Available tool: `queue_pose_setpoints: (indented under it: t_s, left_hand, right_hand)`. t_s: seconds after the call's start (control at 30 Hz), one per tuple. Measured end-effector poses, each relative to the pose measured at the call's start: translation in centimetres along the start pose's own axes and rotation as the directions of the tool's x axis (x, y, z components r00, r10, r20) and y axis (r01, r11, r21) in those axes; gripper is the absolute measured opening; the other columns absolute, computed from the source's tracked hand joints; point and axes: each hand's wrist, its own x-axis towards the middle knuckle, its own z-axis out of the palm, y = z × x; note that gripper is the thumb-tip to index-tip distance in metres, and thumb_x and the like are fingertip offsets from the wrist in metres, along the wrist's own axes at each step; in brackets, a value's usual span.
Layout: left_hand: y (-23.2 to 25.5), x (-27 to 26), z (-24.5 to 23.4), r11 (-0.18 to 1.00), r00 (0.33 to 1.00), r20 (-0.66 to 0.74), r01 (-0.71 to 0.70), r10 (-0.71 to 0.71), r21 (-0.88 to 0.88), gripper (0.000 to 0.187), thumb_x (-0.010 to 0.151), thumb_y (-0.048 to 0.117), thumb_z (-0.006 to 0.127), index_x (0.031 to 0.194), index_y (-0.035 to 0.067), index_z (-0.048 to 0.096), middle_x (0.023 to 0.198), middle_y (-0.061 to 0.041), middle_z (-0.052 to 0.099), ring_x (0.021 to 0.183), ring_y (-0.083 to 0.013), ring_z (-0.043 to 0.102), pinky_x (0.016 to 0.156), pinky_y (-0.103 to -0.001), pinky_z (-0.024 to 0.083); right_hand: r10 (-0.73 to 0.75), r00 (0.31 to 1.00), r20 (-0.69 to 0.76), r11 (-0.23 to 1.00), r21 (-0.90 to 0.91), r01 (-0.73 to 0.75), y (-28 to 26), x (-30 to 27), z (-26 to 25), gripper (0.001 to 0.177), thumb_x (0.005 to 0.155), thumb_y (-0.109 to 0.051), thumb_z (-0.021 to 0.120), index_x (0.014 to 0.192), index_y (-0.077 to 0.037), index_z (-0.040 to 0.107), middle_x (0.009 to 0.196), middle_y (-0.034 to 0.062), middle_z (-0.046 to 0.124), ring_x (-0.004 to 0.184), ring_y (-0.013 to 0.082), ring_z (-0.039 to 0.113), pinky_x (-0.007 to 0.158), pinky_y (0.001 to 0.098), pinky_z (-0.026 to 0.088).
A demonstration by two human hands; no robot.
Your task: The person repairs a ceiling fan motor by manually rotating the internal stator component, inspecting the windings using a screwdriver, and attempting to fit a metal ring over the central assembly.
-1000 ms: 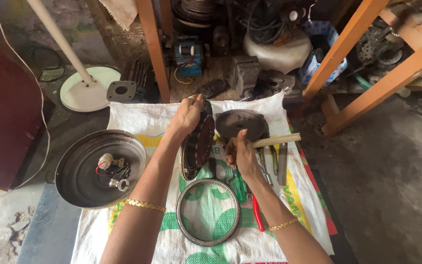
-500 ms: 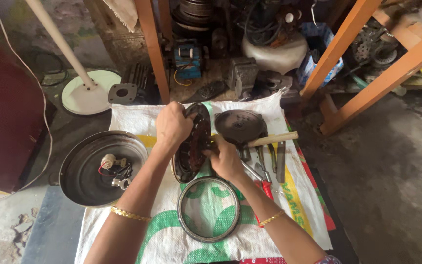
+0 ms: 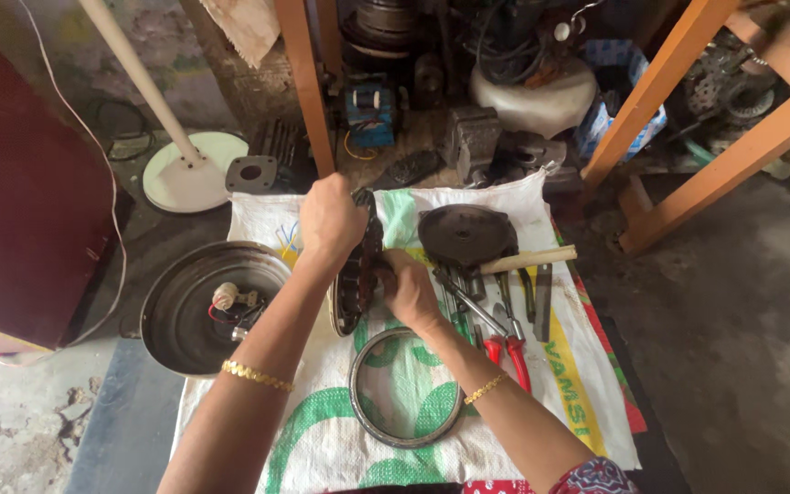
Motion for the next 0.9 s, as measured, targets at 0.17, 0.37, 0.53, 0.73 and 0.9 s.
queue_pose_setpoints:
  t_s: [0.17,0.37,0.53,0.73,0.9]
  left_hand:
    - [-0.3,1.3,1.7,0.994,0.994,0.016,0.11,-0.111,0.008,0.015,0.073,0.01,0.074,0.083,-0.001,0.073,0.087,-0.028,0.071,0.085,-0.0459,0.07,0.076,-0.05,0.057]
    - [-2.1,1.3,1.4,0.98,0.981,-0.029,0.195,-0.194,0.032,0.021,0.075,0.015,0.075,0.087,-0.001,0.073,0.091,-0.025,0.072,0.09,-0.044,0.069,0.08,-0.05,0.056]
    - [-3.2,1.3,2.6,0.99,0.985,-0.11,0.125,-0.132,-0.067,0.047,0.085,0.044,0.077,0.086,-0.002,0.073,0.091,-0.027,0.071,0.094,-0.0461,0.066,0.084,-0.053,0.05]
    - [-5.1,2.9,6.0,0.914,0.962,0.042,0.269,-0.269,-0.304,0.05,0.095,0.043,0.063,0.093,-0.006,0.07,0.097,-0.032,0.07,0.101,-0.0482,0.065,0.086,-0.052,0.05]
    - [-4.6,3.0,6.8,0.929,0.967,0.061,0.256,-0.249,-0.268,0.052,0.097,0.043,0.063,0.09,-0.007,0.07,0.096,-0.034,0.068,0.102,-0.0498,0.064,0.088,-0.053,0.05]
  right_hand:
    - [0.046,0.999,-0.006,0.999,-0.001,-0.046,0.6,0.1,-0.1,0.009,0.089,0.001,0.061,0.098,0.0,0.063,0.088,0.0204,0.068,0.082,0.0427,0.067,0.07,0.0469,0.051]
    - [0.163,0.986,0.023,0.978,-0.133,-0.158,2.0,0.2,2.0,0.02,0.098,-0.012,0.061,0.082,0.0,0.06,0.073,0.0215,0.064,0.064,0.04,0.064,0.059,0.048,0.048]
    - [0.466,0.877,0.118,0.878,0.057,-0.475,4.2,0.4,3.5,0.03,0.101,-0.016,0.043,0.098,0.0,0.068,0.066,0.0183,0.066,0.057,0.0334,0.069,0.056,0.0457,0.049]
    - [0.495,0.867,0.049,0.864,-0.131,-0.486,2.4,0.4,1.0,0.046,0.111,-0.032,0.044,0.09,0.0,0.069,0.066,0.0232,0.065,0.061,0.0367,0.064,0.062,0.0476,0.046]
    - [0.431,0.895,0.118,0.897,0.055,-0.439,1.4,0.8,-0.3,0.032,0.106,-0.029,0.05,0.106,0.001,0.062,0.078,0.0195,0.073,0.067,0.0316,0.072,0.063,0.0452,0.052]
